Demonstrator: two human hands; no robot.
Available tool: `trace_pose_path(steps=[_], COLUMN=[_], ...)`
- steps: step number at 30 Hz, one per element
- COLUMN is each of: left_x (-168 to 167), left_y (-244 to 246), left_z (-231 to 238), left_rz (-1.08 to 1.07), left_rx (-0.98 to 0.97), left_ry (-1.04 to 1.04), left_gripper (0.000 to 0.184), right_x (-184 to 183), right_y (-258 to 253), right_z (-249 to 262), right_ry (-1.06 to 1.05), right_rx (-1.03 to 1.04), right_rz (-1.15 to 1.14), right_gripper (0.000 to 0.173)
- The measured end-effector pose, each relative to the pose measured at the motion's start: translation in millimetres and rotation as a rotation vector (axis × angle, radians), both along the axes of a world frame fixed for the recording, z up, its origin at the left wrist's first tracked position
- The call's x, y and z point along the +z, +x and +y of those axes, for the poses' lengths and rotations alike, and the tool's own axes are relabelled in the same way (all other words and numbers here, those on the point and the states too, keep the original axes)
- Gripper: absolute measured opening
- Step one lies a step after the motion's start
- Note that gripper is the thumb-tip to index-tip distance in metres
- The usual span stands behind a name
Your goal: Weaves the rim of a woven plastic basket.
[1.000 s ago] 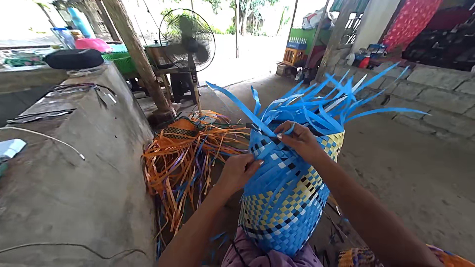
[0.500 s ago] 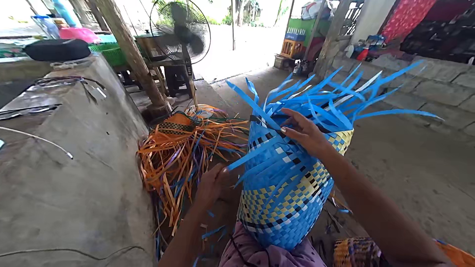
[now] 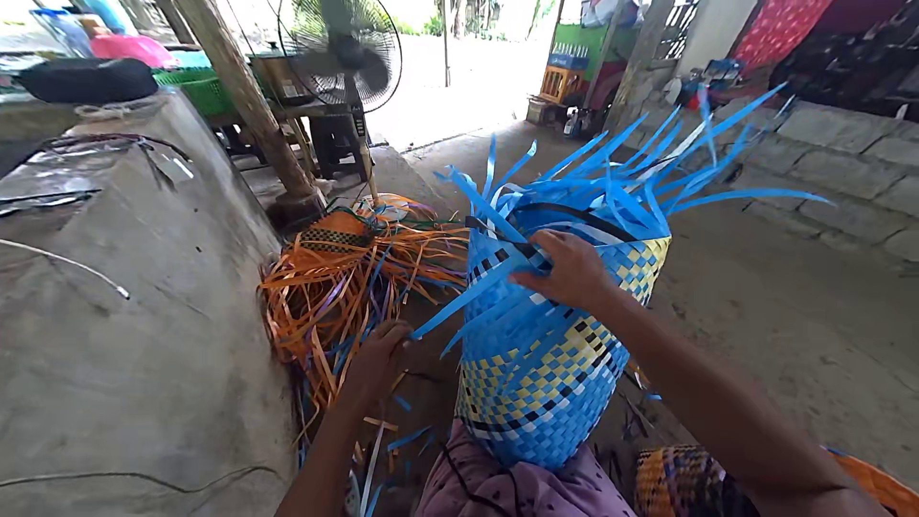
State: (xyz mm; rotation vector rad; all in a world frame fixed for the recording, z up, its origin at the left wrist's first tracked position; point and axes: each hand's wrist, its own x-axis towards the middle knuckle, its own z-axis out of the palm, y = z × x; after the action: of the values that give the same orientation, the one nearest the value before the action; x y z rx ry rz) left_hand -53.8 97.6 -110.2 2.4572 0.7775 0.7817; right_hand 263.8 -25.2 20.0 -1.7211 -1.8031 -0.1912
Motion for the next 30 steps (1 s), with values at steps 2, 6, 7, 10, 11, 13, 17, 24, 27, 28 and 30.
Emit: trace_pose_path(steps=[2, 6, 7, 10, 11, 13, 17, 24, 27, 28, 30], left_x=[16.3, 88.1, 104.7, 138.9, 145.3, 153.5, 162.2, 164.3, 164.9, 164.3, 163.8], left_y=[19.6, 72.6, 83.9, 111.3, 117.8, 125.4, 126.2, 123.0, 123.9, 125.0, 127.4], left_z=[6.4, -5.1, -8.1, -10.0, -9.4, -9.2, -13.4, -16.0, -16.4, -16.3, -16.9], left_rz=[-0.05, -0.224, -0.238, -0.263, -0.268, -0.265, -0.262, -0.266, -0.253, -0.245, -0.219], left_rx=[-0.079, -0.262, -0.304, -0.397, -0.417, -0.443, -0.447, -0.475, -0.48, -0.479, -0.469], left_ry=[0.143, 0.313, 0.332, 0.445, 0.477, 0.495, 0.483, 0.469, 0.473, 0.481, 0.486], left_gripper=[0.02, 0.02, 0.017, 0.012, 0.011, 0.011, 0.013, 0.014, 0.014, 0.013, 0.013], right_x=[-2.8, -14.0, -15.6, -14.5, -13.8, -14.9, -17.0, -18.0, -16.6, -16.5, -16.5], right_y=[-8.7, -8.4, -8.3, -11.8, -12.3, -11.8, -9.8, -11.0, -11.7, -12.1, -13.2], right_z=[-0.7, 5.8, 6.9, 6.1, 5.7, 5.8, 6.9, 8.8, 8.3, 8.2, 8.4], right_ry=[-0.005, 0.24, 0.287, 0.316, 0.31, 0.314, 0.327, 0.331, 0.32, 0.322, 0.33], right_rx=[-0.076, -0.062, -0.046, -0.015, -0.007, 0.005, 0.006, 0.022, 0.025, 0.028, 0.038], right_rz=[-0.074, -0.051, -0.036, 0.021, 0.034, 0.037, 0.054, 0.06, 0.067, 0.066, 0.064], right_gripper=[0.065, 0.035, 0.033, 0.033, 0.032, 0.032, 0.034, 0.033, 0.034, 0.033, 0.033])
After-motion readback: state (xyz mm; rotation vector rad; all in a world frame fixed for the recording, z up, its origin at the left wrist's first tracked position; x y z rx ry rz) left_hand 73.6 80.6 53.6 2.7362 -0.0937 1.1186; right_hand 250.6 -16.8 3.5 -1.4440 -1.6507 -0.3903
